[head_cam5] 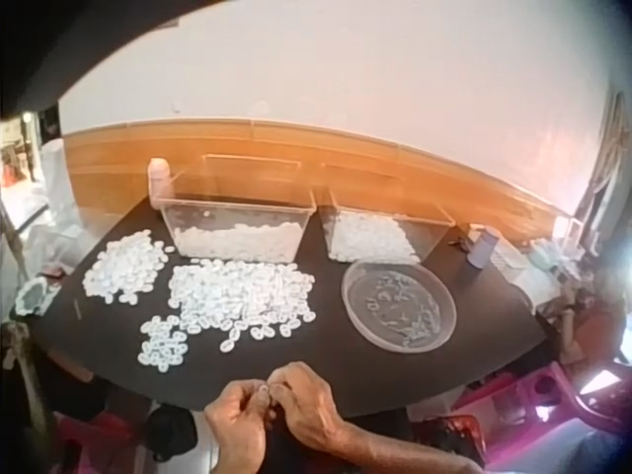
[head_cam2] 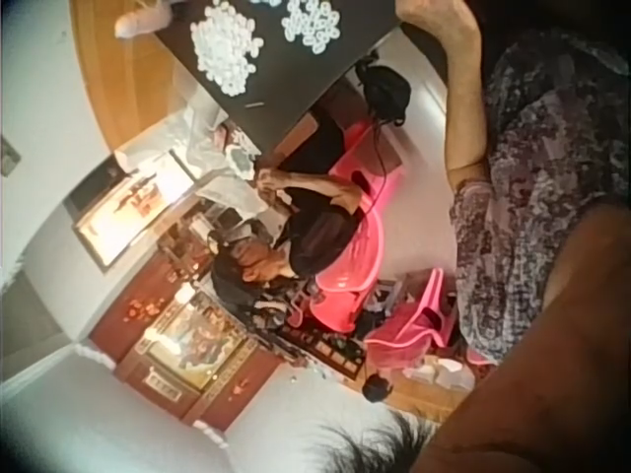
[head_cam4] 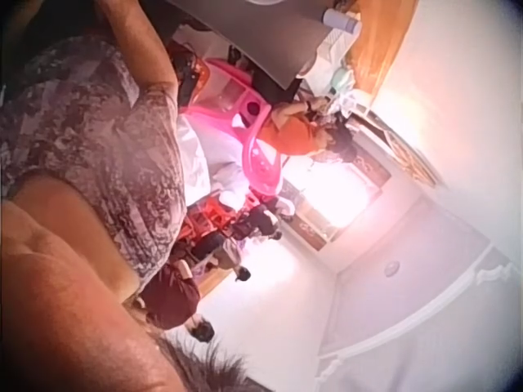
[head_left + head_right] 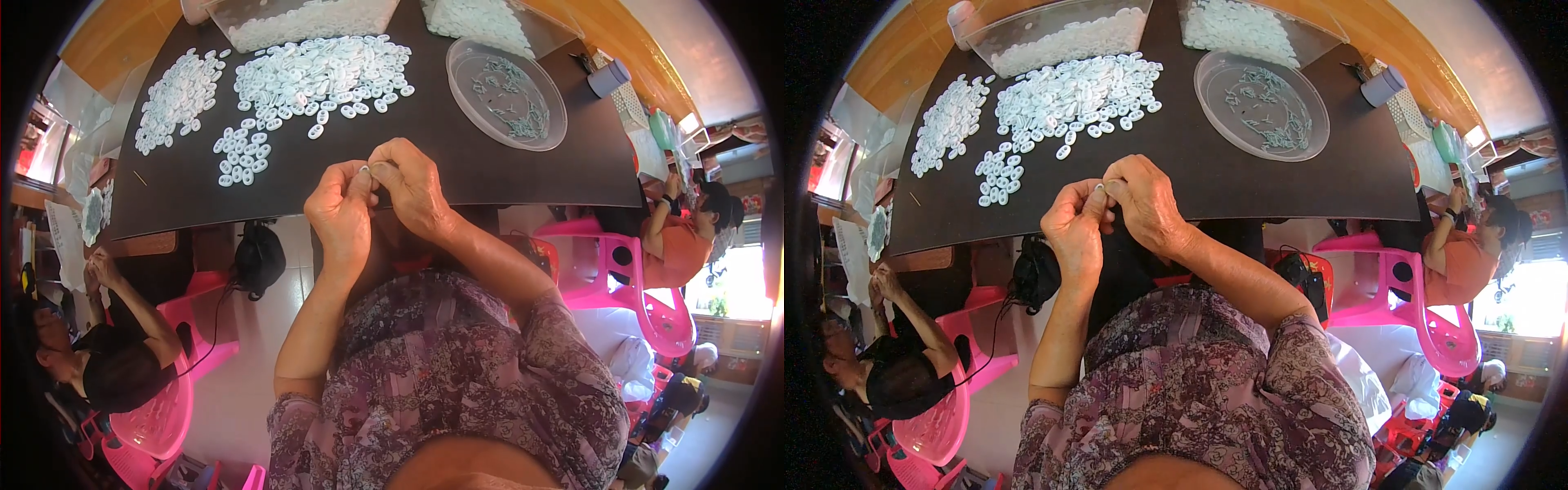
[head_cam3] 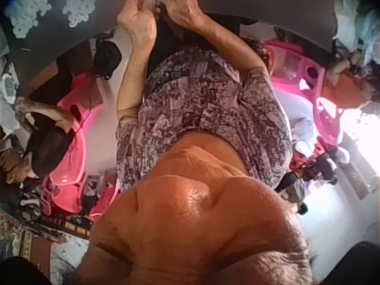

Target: Sorting and inspecting small white plastic components on a table in a workshop environment.

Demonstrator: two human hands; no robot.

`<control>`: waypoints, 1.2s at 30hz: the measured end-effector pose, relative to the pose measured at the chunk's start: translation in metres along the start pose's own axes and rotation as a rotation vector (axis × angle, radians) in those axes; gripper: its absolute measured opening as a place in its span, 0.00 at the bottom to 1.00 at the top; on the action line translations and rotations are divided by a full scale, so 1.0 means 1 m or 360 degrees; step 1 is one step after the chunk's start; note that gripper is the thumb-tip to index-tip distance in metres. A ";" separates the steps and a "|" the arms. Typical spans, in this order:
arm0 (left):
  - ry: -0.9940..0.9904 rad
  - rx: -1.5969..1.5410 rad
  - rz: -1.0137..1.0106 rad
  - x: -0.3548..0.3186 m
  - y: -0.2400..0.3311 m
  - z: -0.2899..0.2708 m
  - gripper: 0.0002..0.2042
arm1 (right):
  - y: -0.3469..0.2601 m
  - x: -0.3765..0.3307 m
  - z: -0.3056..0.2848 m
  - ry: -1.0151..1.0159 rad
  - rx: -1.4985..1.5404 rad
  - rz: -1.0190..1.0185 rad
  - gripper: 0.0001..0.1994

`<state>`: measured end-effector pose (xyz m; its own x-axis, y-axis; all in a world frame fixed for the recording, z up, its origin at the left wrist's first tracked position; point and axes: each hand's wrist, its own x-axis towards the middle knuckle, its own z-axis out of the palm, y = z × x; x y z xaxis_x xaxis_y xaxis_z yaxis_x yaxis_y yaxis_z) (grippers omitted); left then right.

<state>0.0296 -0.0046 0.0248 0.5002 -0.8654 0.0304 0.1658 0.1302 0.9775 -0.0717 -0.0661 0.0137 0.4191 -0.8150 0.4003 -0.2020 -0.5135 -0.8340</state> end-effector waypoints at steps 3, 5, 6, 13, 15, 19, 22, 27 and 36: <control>-0.0058 -0.0198 -0.0085 0.004 -0.002 -0.005 0.03 | -0.004 0.002 -0.006 -0.0089 0.0154 0.0147 0.03; -0.0074 -0.0250 -0.0103 0.005 -0.001 -0.006 0.03 | -0.005 0.004 -0.011 -0.0140 0.0263 0.0211 0.03; -0.0075 -0.0250 -0.0103 0.005 -0.002 -0.006 0.03 | -0.006 0.005 -0.012 -0.0191 0.0373 0.0275 0.04; -0.0066 -0.0226 -0.0076 0.004 -0.005 -0.004 0.03 | -0.005 0.003 -0.008 -0.0133 0.0109 0.0176 0.03; -0.0052 -0.0202 -0.0058 0.003 -0.004 -0.002 0.03 | -0.005 0.002 -0.004 -0.0019 -0.0049 -0.0063 0.03; 0.0016 -0.0156 -0.0011 0.001 -0.007 0.002 0.03 | -0.003 0.004 0.003 0.0055 -0.0107 -0.0162 0.02; 0.0008 -0.0161 0.0007 0.001 -0.005 0.003 0.03 | -0.004 0.004 0.003 0.0086 -0.0190 -0.0209 0.02; -0.0001 -0.0192 -0.0061 0.005 -0.004 -0.001 0.04 | -0.012 0.007 -0.005 0.0010 -0.0061 -0.0064 0.02; -0.0026 -0.0313 -0.0088 0.008 -0.002 -0.005 0.05 | 0.033 0.066 -0.027 0.0155 -0.0843 -0.0419 0.08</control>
<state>0.0377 -0.0096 0.0216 0.4721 -0.8814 -0.0175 0.3566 0.1728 0.9182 -0.0746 -0.1442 0.0225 0.4367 -0.6502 0.6217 -0.5267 -0.7451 -0.4092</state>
